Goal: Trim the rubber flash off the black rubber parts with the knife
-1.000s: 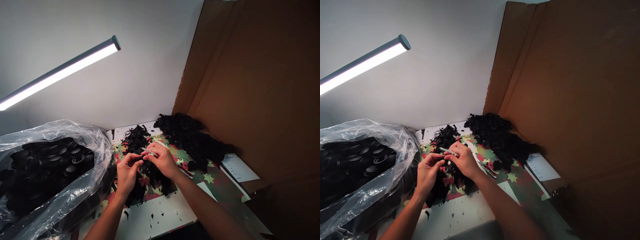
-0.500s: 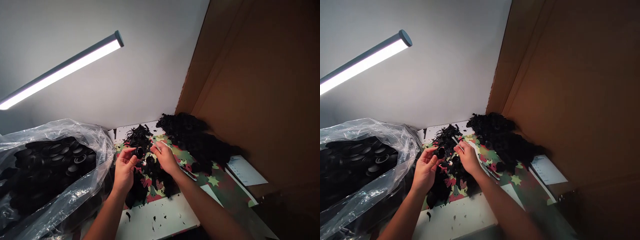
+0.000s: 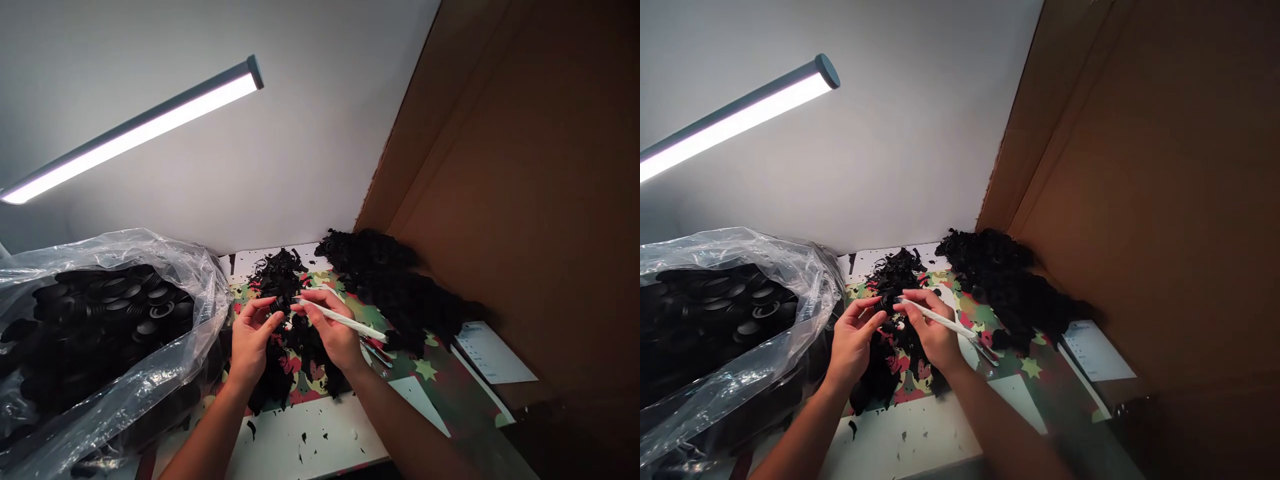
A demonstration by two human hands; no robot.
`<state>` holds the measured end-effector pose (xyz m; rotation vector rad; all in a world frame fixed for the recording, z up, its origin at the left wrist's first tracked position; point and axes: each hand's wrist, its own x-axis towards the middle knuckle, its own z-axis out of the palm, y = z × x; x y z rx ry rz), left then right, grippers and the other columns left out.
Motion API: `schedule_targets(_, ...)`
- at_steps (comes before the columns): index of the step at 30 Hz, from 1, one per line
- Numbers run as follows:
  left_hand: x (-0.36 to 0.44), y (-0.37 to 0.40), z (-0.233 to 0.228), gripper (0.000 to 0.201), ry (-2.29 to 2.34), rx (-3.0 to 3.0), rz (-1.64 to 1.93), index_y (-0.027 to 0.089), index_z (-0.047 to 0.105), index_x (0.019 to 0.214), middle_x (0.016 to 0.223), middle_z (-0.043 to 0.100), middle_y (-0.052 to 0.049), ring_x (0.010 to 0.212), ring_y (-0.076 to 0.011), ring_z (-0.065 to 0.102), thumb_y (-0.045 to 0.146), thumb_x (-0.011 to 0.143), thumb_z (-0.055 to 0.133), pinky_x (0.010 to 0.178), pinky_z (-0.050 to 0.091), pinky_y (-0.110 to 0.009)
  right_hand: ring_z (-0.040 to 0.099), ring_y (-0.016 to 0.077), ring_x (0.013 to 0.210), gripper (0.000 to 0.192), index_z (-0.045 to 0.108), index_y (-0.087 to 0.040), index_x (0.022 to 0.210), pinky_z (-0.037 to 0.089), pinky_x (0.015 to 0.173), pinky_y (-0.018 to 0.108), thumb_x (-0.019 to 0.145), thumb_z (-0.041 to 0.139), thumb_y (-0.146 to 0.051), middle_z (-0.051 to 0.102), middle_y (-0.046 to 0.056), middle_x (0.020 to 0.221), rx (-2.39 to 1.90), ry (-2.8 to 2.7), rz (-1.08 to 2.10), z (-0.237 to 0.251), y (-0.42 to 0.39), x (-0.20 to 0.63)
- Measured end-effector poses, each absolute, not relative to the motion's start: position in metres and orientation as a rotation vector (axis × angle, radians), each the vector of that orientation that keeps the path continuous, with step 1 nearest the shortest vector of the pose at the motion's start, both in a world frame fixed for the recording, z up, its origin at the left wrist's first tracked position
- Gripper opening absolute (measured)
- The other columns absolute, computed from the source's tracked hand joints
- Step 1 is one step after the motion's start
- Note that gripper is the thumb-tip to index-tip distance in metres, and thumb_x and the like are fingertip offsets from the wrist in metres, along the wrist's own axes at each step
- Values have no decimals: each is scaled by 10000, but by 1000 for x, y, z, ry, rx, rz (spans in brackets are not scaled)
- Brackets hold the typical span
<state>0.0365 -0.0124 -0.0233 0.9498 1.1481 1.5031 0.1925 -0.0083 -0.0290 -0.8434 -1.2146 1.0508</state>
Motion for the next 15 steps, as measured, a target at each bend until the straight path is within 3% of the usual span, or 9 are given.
schedule_targets(6,36,-13,-23,317,1175,1066,1553,191,739,865,868,720,-28,856,-183,671,304,614,896,752,540,-265,731,224,901,241,597,-223,758,578,809,374,899,662,-409,773,85,1040,-832,-1254,1028,-28,-11,185)
schedule_targets(15,37,-14,-25,294,1212,1232,1574,189,749,893,860,714,-29,820,-178,672,319,657,869,721,573,-267,726,207,855,250,565,-236,816,541,803,353,967,551,-435,784,70,1036,-912,-1399,968,-31,-13,187)
